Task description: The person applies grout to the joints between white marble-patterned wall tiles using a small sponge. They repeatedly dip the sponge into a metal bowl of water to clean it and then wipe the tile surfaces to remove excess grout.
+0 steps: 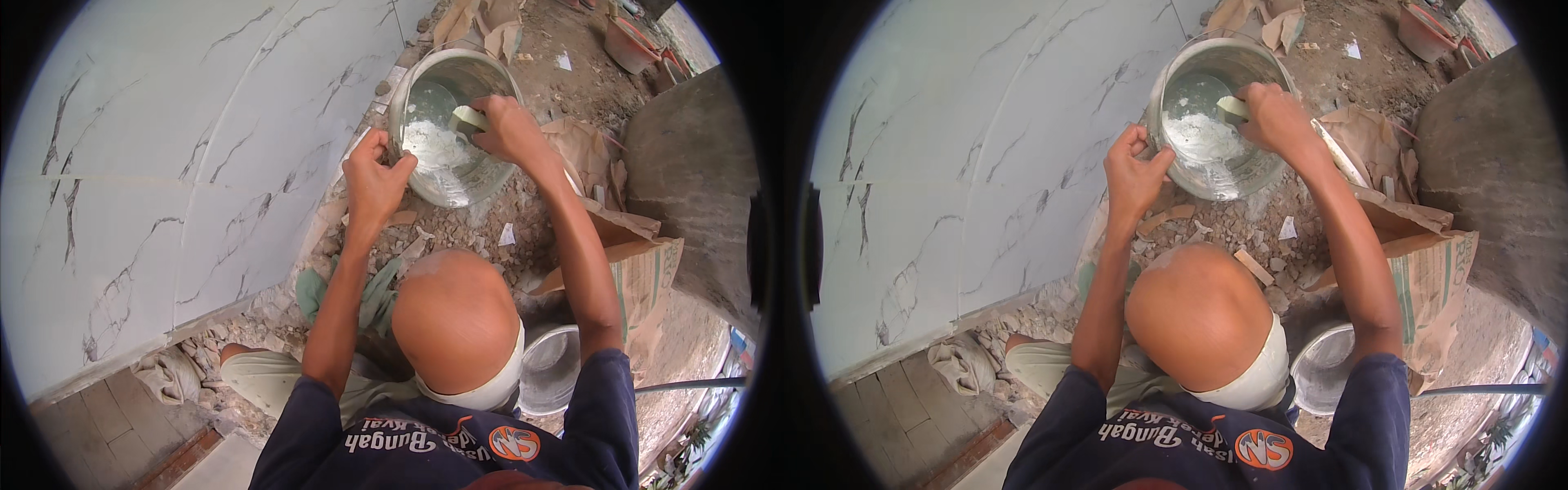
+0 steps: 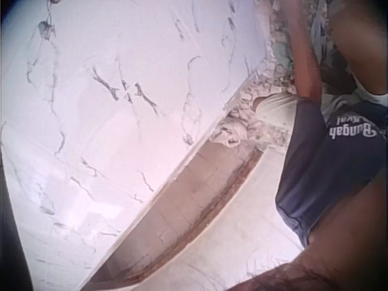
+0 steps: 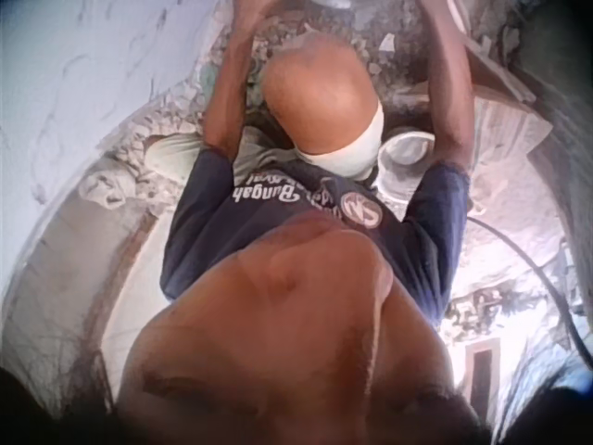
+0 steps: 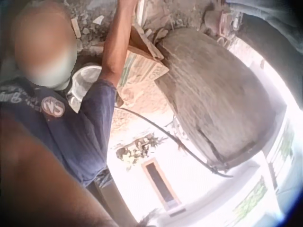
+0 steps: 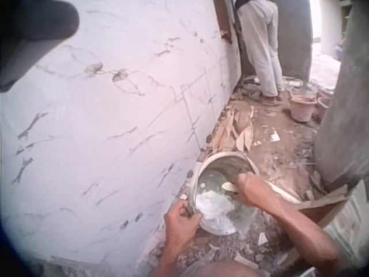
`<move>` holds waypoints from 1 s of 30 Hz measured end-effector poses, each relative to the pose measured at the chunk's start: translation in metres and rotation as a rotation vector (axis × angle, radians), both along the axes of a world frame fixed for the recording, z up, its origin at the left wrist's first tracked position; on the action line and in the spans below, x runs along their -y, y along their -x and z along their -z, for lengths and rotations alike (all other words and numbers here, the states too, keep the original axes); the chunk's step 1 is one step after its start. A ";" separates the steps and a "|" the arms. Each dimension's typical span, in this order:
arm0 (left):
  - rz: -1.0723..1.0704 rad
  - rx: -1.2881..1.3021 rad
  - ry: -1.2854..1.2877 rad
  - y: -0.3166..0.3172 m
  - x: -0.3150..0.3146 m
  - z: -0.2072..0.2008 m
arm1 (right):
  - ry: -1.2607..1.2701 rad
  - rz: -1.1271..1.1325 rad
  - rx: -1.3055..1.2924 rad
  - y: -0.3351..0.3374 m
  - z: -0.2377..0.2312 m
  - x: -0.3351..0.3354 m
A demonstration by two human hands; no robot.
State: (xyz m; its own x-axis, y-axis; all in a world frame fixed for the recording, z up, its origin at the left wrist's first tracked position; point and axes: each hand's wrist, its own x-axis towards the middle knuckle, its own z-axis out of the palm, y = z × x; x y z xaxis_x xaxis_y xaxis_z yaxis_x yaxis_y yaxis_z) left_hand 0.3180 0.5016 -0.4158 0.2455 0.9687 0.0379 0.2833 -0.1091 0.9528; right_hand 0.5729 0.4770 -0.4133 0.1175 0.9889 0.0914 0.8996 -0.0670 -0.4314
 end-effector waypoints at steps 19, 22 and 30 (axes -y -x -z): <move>0.031 0.083 0.015 -0.011 0.012 0.020 | 0.300 -0.154 0.173 0.008 0.047 -0.032; 0.036 0.088 -0.014 -0.010 0.011 0.023 | 0.360 -0.163 0.144 0.016 0.047 -0.030; 0.023 0.019 -0.003 -0.016 0.017 0.018 | 0.356 -0.143 0.019 0.019 0.064 -0.028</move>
State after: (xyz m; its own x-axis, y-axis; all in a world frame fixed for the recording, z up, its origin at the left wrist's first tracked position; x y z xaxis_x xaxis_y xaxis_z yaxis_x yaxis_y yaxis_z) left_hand 0.3343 0.4849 -0.4342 0.2671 0.9626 0.0459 0.2621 -0.1184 0.9577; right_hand 0.5535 0.5049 -0.4776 -0.0225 0.9654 -0.2598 0.9185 -0.0826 -0.3866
